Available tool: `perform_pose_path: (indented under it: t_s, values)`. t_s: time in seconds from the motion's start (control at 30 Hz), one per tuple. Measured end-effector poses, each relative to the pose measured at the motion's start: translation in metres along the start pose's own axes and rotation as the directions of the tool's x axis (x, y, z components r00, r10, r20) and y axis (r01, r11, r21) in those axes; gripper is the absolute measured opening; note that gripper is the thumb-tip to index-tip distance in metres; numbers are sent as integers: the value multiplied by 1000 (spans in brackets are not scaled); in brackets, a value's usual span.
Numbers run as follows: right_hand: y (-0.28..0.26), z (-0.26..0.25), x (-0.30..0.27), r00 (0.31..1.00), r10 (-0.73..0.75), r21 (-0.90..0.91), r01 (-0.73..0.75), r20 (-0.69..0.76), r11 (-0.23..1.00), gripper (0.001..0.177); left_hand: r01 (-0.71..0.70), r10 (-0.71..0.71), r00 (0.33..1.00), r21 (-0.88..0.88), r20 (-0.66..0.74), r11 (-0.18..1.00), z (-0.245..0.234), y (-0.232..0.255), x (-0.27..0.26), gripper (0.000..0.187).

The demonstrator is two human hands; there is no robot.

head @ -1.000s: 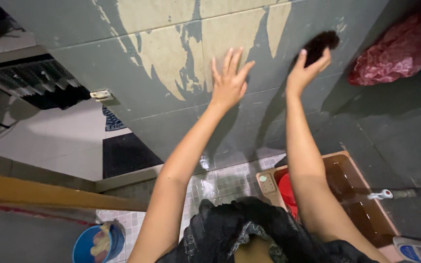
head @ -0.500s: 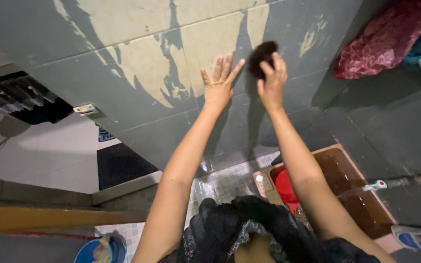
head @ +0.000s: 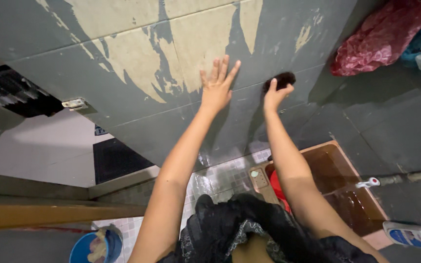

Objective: The person scrubs a tiled wall with a dark sponge, repeatedly dipping it into a basin of water. They use a red scoop to pour water over the wall and rinse the sponge, focusing on removing residue from the surface.

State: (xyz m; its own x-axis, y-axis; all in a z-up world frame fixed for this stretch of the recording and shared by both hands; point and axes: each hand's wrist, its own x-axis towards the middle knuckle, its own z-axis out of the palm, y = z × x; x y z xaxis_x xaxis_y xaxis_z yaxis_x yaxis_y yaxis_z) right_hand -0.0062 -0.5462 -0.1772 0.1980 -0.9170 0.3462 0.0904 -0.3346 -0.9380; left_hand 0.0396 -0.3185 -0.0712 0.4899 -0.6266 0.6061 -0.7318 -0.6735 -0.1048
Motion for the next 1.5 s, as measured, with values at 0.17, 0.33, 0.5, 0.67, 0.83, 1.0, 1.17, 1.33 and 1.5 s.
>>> perform_pose_path:
  t_s: [0.17,0.33,0.5,0.67,0.83,1.0,1.17,1.33,1.5]
  values:
    - [-24,-10,-43,654,-655,-40,718,377,695,59,-114,169,976,-333,141,936,-6,29,-29,101]
    - [0,-2,7,992,-128,0,128,-8,992,61,159,27,925,-449,379,879,13,41,-67,63]
    - [10,-10,-29,848,-465,-3,482,256,876,51,503,-123,791,-522,600,689,28,53,-82,62]
    - [14,-17,-1,996,93,51,-93,14,994,61,431,-121,882,-676,455,597,32,66,-93,97]
    - [-2,-30,-15,858,-405,16,422,316,907,57,457,-98,884,-801,457,386,66,77,-105,76]
    - [18,-11,23,981,-192,-26,192,-29,981,60,818,-134,553,-566,823,-101,71,70,-103,74]
    - [21,-35,8,748,-563,55,584,350,810,60,761,-191,549,-392,813,517,56,73,-106,113]
    - [17,-17,34,975,-219,-50,217,-34,975,59,689,-235,668,-467,707,555,77,71,-116,94]
    - [11,-32,17,858,-471,10,479,204,878,60,771,-246,599,-465,762,435,86,78,-121,90]
